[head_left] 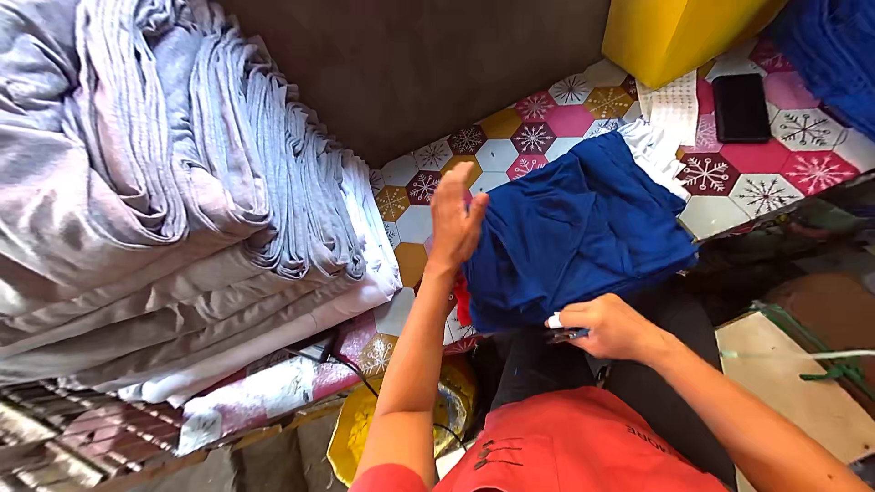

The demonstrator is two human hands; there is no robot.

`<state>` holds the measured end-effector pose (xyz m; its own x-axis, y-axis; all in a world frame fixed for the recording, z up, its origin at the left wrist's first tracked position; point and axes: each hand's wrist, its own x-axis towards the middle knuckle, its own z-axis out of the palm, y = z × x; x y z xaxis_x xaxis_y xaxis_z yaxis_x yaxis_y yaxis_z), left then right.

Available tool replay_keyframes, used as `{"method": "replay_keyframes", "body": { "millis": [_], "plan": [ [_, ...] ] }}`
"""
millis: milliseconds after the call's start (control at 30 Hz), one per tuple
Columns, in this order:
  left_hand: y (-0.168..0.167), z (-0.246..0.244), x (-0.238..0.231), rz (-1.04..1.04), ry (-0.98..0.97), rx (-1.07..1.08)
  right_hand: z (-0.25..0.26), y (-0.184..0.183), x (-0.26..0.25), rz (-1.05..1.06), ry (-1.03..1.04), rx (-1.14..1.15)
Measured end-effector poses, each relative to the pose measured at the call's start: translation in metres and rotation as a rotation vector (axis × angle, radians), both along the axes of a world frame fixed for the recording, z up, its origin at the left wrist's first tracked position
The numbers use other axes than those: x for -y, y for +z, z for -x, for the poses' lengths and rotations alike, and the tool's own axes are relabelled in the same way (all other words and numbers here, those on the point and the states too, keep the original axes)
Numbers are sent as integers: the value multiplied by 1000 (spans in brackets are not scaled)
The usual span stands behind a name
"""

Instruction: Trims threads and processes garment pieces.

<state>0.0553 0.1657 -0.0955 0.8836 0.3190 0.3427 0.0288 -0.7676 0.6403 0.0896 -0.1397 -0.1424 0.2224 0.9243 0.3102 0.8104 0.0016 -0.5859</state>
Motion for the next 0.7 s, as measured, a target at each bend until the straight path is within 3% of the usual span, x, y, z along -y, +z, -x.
{"method": "replay_keyframes", "body": {
  "millis": [100, 200, 300, 367, 433, 533, 633, 700],
  "plan": [
    [-11, -27, 21, -182, -224, -350, -8, 10, 12, -29, -219, -93],
    [-35, -24, 38, -326, -323, -308, -48, 27, 4, 66, -568, -59],
    [-34, -12, 53, -269, -308, -363, -102, 33, -28, 266, -832, -201],
    [-25, -11, 68, -237, -216, -453, -123, 24, -53, 303, -851, -397],
    [-19, -16, 89, -231, -123, -512, -114, 17, -74, 160, -823, -533],
    [-19, -26, 111, -143, -55, -509, -79, 17, -78, -24, -706, -523],
    [-22, -10, 109, 25, 13, -276, -63, 14, -59, -103, -627, -381],
    [-22, 20, 93, -11, 70, -4, -76, 21, -44, -74, -674, -306]
  ]
}}
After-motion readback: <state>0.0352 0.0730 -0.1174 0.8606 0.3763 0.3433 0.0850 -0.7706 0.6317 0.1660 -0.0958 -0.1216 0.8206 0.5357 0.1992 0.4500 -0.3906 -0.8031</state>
